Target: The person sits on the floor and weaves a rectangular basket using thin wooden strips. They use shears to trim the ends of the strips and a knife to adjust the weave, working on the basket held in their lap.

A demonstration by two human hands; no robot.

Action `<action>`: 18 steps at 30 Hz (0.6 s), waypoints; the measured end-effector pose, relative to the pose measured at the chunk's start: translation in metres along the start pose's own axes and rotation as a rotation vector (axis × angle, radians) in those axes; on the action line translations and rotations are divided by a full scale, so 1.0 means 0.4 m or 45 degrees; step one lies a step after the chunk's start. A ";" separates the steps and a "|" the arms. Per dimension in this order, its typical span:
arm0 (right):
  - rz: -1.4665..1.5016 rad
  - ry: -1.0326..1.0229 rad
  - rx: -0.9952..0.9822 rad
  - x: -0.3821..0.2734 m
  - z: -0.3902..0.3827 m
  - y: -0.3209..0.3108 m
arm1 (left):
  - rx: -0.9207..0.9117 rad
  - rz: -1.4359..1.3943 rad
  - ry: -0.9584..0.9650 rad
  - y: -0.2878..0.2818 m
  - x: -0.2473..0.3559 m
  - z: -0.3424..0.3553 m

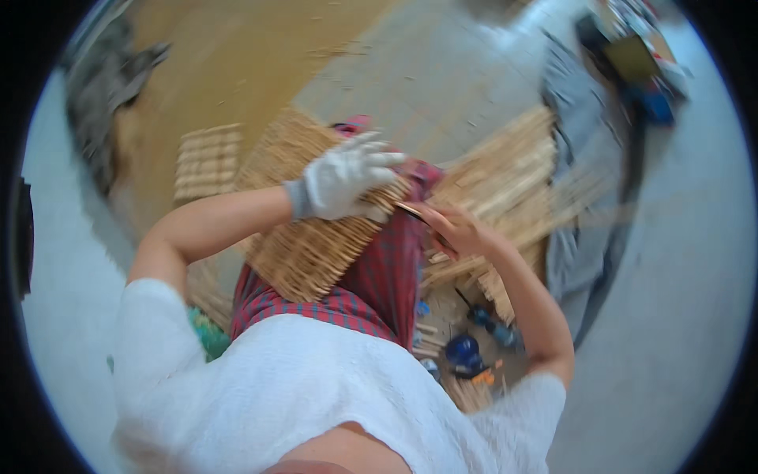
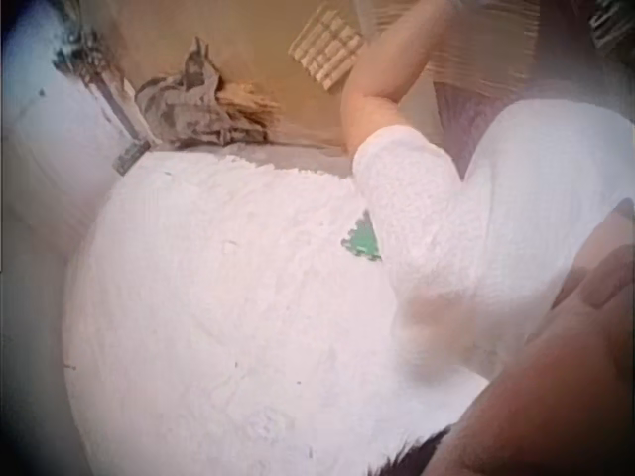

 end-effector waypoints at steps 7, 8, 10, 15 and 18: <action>0.175 -0.026 0.335 0.015 -0.032 0.052 | 0.175 -0.135 0.111 0.019 -0.004 -0.083; 0.126 0.034 0.291 0.018 -0.030 0.053 | 0.171 -0.141 0.088 0.020 -0.003 -0.089; 0.028 0.112 0.344 0.038 -0.035 0.064 | 0.157 -0.159 0.092 0.015 0.004 -0.089; -0.566 -0.047 0.841 0.043 -0.058 0.059 | 0.084 -0.076 0.076 0.027 0.002 -0.070; -0.890 -0.204 1.073 0.040 -0.060 0.035 | 0.061 -0.035 0.086 0.028 0.002 -0.068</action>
Point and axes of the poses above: each hand's wrist, its own z-axis towards the middle knuckle, its own y-axis out of the palm, x = y × z, the point moved 7 cm from there along z, towards the middle knuckle, and after that the axes turned 12 degrees about -z, right-handed, at the moved point
